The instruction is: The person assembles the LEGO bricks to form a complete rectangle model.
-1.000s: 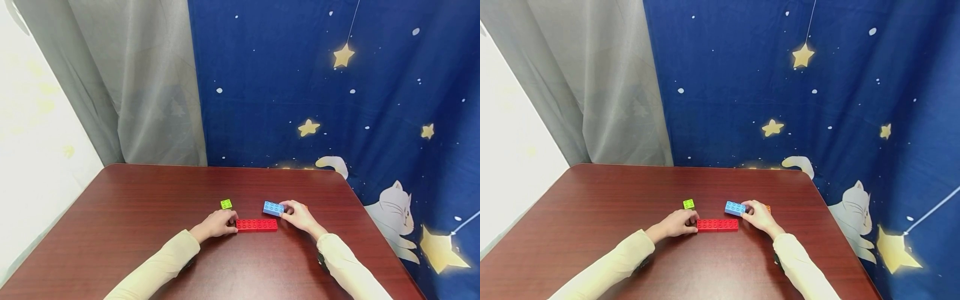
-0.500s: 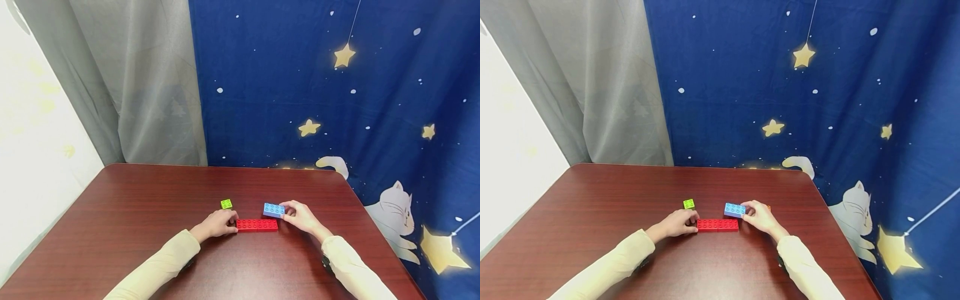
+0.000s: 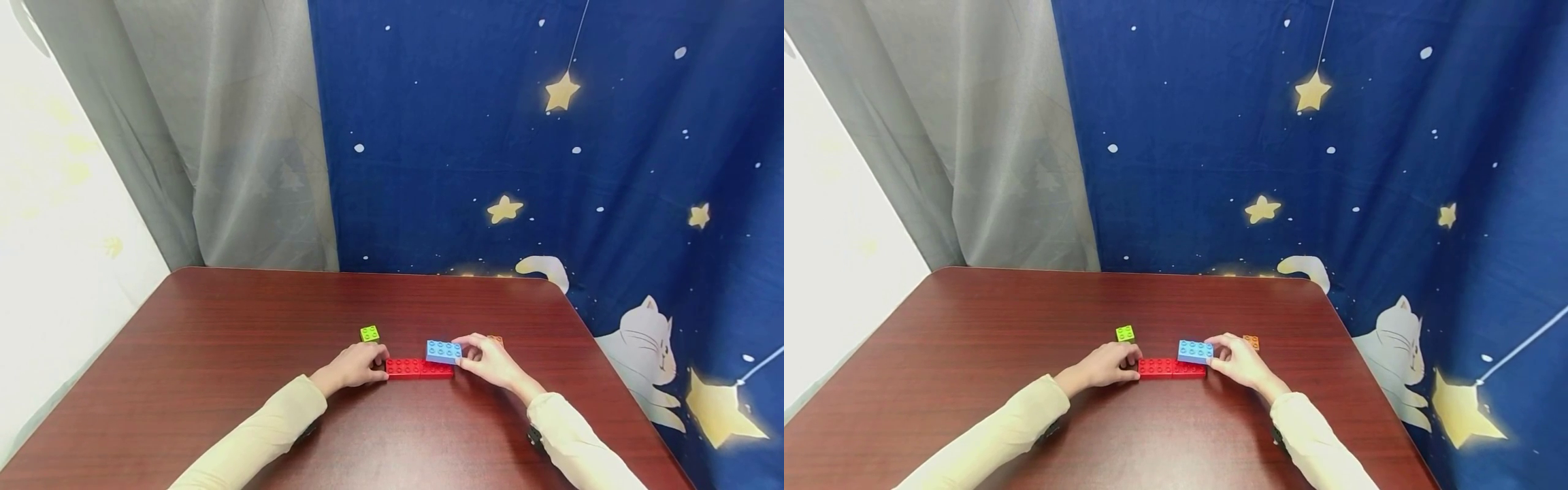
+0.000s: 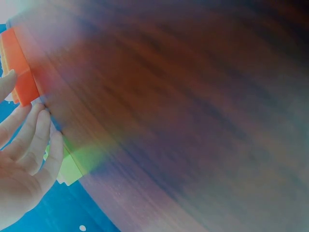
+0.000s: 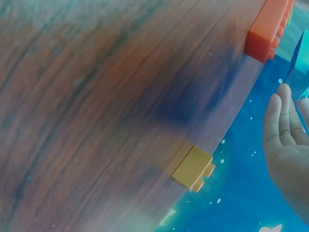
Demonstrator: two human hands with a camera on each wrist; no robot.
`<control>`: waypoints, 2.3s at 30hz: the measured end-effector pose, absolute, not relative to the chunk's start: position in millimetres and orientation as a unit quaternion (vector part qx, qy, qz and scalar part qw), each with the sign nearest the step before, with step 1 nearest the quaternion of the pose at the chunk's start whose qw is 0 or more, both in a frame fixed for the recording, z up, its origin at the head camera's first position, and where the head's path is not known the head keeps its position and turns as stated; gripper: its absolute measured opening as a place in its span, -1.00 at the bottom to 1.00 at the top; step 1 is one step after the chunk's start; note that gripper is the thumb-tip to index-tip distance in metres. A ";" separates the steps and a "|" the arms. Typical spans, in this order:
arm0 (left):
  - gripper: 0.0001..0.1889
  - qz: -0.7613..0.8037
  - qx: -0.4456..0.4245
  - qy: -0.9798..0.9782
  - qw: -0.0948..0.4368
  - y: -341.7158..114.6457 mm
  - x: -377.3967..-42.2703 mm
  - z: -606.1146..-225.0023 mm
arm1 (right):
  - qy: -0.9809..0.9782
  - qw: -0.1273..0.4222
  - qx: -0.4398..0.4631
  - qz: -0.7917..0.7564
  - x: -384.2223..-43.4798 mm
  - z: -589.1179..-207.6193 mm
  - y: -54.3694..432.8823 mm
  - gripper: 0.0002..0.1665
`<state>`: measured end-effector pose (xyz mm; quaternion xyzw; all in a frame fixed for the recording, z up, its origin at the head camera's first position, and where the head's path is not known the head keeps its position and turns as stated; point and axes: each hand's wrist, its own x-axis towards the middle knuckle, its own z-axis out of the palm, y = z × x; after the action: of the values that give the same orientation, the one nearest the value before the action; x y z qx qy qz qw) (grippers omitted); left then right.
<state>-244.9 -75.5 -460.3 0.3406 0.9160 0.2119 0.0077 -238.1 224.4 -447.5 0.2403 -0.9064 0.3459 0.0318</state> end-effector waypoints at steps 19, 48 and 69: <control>-0.74 0.216 0.338 0.916 0.009 -75.7 -244.8 -461.2 | -0.881 0.027 0.302 0.363 -230.1 -457.3 207.5 -0.57; -0.74 0.217 0.340 0.915 0.006 -75.3 -244.7 -461.6 | -0.875 0.040 0.332 0.351 -231.4 -463.0 191.7 -0.57; -0.68 0.219 0.339 0.915 0.015 -74.6 -243.2 -458.7 | -0.877 0.042 0.337 0.340 -235.7 -464.7 189.9 -0.57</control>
<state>-243.2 -74.6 -458.7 0.3386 0.9149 0.2191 0.0154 -235.7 189.9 -464.7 0.3366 -0.8770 0.3405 0.0418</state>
